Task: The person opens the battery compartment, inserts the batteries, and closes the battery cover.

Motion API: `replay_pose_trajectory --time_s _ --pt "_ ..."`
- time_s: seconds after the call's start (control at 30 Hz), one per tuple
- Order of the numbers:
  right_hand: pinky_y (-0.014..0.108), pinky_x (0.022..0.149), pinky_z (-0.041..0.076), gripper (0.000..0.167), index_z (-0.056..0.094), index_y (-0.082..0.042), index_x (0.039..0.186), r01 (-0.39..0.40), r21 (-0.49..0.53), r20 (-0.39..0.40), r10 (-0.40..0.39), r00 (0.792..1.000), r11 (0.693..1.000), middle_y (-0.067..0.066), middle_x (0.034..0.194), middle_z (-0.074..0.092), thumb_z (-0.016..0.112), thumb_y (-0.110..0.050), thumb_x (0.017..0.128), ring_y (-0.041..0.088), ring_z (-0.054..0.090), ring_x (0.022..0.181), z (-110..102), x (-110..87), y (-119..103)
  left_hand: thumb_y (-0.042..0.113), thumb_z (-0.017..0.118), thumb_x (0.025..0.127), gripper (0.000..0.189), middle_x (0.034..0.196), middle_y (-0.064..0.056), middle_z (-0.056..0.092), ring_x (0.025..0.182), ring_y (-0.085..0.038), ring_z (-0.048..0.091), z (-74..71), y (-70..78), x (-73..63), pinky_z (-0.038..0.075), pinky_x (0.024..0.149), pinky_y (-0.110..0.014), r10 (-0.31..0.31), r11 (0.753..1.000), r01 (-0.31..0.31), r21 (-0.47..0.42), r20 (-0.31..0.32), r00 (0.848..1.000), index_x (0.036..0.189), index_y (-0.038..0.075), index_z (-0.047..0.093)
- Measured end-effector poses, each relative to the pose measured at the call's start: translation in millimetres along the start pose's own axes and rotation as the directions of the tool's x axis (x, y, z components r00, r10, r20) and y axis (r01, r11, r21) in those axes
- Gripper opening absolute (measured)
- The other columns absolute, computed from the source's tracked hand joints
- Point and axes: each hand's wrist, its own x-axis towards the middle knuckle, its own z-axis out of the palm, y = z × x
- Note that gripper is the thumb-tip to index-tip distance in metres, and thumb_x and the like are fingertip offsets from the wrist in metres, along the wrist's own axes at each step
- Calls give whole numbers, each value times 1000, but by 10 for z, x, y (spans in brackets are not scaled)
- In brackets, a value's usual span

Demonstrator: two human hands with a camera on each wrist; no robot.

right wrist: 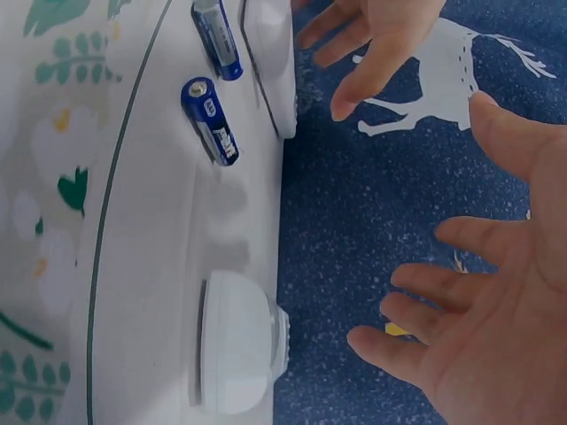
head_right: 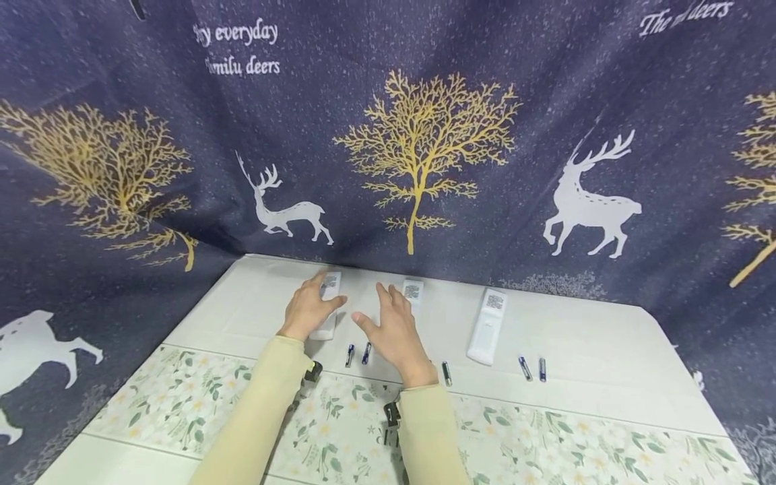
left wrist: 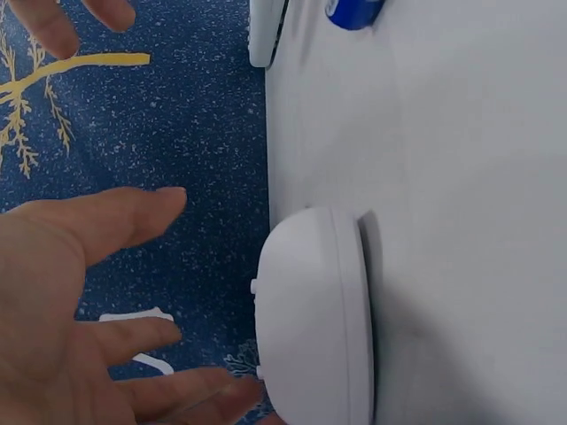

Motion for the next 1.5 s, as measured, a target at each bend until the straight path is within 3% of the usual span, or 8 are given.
replay_pose_trajectory --time_s 0.27,0.53,0.97,1.23,1.37,1.5 --pt "69 123 22 82 30 -6 168 -8 26 9 8 1000 1000 28 170 22 66 -46 105 49 15 158 73 23 -59 35 85 89 89 138 -32 60 119 -48 61 13 -86 -7 57 88 -56 -65 997 65 31 -11 998 160 -1 44" --pt "64 123 26 83 31 -3 166 -7 73 10 6 1000 997 27 169 27 69 -42 104 46 21 156 100 44 -62 28 87 87 93 123 -31 65 104 -44 67 63 -139 38 58 83 -53 -91 993 91 69 1 996 163 2 39" --pt "65 122 29 82 30 -3 167 -15 85 16 14 1000 996 28 167 31 68 -42 105 46 26 155 163 98 -141 26 86 83 96 124 -31 59 101 -44 65 25 -105 111 55 88 -55 -131 990 129 54 52 990 162 -1 38" --pt "64 123 28 82 30 -4 167 -31 88 29 28 999 996 26 167 32 68 -42 105 46 27 155 192 139 -153 30 84 84 99 127 -30 54 101 -40 62 28 -160 171 54 90 -54 -145 988 139 62 103 984 164 0 34" --pt "64 123 29 82 30 -5 167 -40 91 38 37 999 995 26 167 33 67 -42 105 46 29 154 187 133 -160 28 84 81 103 127 -31 55 103 -41 61 18 -178 168 53 93 -55 -133 991 131 20 101 986 165 1 32" --pt "65 122 29 81 30 -6 167 -45 102 46 40 998 994 25 167 33 68 -42 105 46 29 154 168 121 -168 25 87 78 104 124 -30 59 101 -40 61 22 -205 169 54 88 -52 -96 994 100 -46 87 992 164 1 34"
